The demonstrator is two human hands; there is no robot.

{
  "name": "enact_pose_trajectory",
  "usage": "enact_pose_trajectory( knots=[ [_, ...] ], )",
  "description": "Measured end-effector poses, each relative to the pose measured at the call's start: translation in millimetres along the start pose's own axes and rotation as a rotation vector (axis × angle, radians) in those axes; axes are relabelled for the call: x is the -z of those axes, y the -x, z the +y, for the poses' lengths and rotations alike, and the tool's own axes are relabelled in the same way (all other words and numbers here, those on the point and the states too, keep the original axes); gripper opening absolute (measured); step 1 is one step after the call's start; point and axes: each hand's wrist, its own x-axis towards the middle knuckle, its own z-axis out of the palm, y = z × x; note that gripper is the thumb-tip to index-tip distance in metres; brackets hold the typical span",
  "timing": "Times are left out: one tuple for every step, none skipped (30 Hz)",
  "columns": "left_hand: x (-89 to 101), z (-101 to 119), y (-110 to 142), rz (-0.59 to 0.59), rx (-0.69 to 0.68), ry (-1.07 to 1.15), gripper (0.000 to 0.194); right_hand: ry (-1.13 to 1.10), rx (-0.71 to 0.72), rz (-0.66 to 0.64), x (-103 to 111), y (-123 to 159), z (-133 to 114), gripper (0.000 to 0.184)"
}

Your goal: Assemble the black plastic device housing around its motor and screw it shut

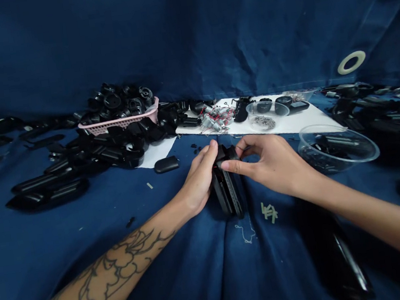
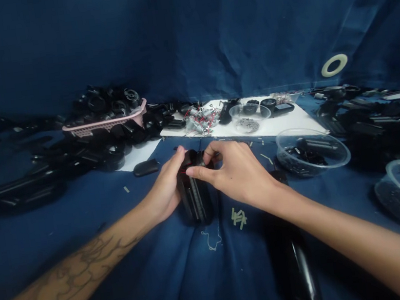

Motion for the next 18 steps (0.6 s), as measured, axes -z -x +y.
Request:
enact_pose_trajectory(
  knots=[
    [-0.1, 0.1, 0.4, -0.005, -0.011, 0.001, 0.042, -0.004, 0.011, 0.017, -0.5, 0.9, -1.3, 0.043],
    [-0.1, 0.1, 0.8, -0.009, -0.031, -0.007, 0.041, -0.013, 0.020, 0.028, -0.9, 1.9, -2.3, 0.042],
    [0.1, 0.0, 1.1, -0.015, -0.058, -0.029, 0.039, -0.019, 0.028, 0.038, -1.1, 3.0, -3.1, 0.042],
    [0.4, -0.1, 1.4, -0.029, -0.084, -0.065, 0.038, -0.021, 0.034, 0.044, -0.9, 3.9, -3.6, 0.041],
    [0.9, -0.3, 1.7, -0.044, -0.112, -0.104, 0.037, -0.017, 0.033, 0.042, -0.4, 4.8, -4.0, 0.041],
    [1.4, -0.4, 1.9, -0.057, -0.139, -0.141, 0.037, -0.017, 0.026, 0.027, 0.4, 5.4, -4.1, 0.041],
    [2.0, -0.5, 2.1, -0.064, -0.161, -0.169, 0.037, -0.026, 0.018, -0.004, 1.4, 5.7, -4.1, 0.041],
    [2.5, -0.6, 2.2, -0.068, -0.176, -0.187, 0.037, -0.047, 0.011, -0.052, 2.7, 5.7, -4.0, 0.041],
    [2.9, -0.6, 2.2, -0.070, -0.186, -0.196, 0.038, -0.076, 0.011, -0.105, 3.9, 5.4, -3.8, 0.043],
    [3.1, -0.5, 2.2, -0.072, -0.194, -0.198, 0.038, -0.106, 0.017, -0.150, 4.8, 4.9, -3.5, 0.044],
    [3.2, -0.3, 2.1, -0.077, -0.197, -0.194, 0.038, -0.127, 0.025, -0.176, 5.4, 4.3, -3.0, 0.044],
    [3.1, 0.1, 2.1, -0.087, -0.195, -0.184, 0.038, -0.135, 0.030, -0.181, 5.5, 3.7, -2.4, 0.043],
    [2.7, 0.6, 2.2, -0.100, -0.187, -0.168, 0.038, -0.131, 0.032, -0.167, 5.0, 3.2, -1.7, 0.041],
    [2.2, 1.3, 2.4, -0.115, -0.175, -0.148, 0.038, -0.122, 0.032, -0.140, 4.1, 2.9, -0.9, 0.041],
    [1.6, 2.2, 2.8, -0.126, -0.164, -0.126, 0.037, -0.117, 0.032, -0.107, 2.8, 2.7, 0.0, 0.041],
    [1.0, 3.2, 3.3, -0.136, -0.156, -0.103, 0.036, -0.120, 0.037, -0.083, 1.4, 2.9, 0.8, 0.042],
    [0.4, 4.5, 4.0, -0.149, -0.152, -0.081, 0.036, -0.130, 0.052, -0.059, 0.1, 3.4, 1.2, 0.045],
    [0.0, 5.8, 5.0, -0.168, -0.155, -0.064, 0.035, -0.138, 0.070, -0.036, -1.1, 4.2, 1.2, 0.048]
  ],
)
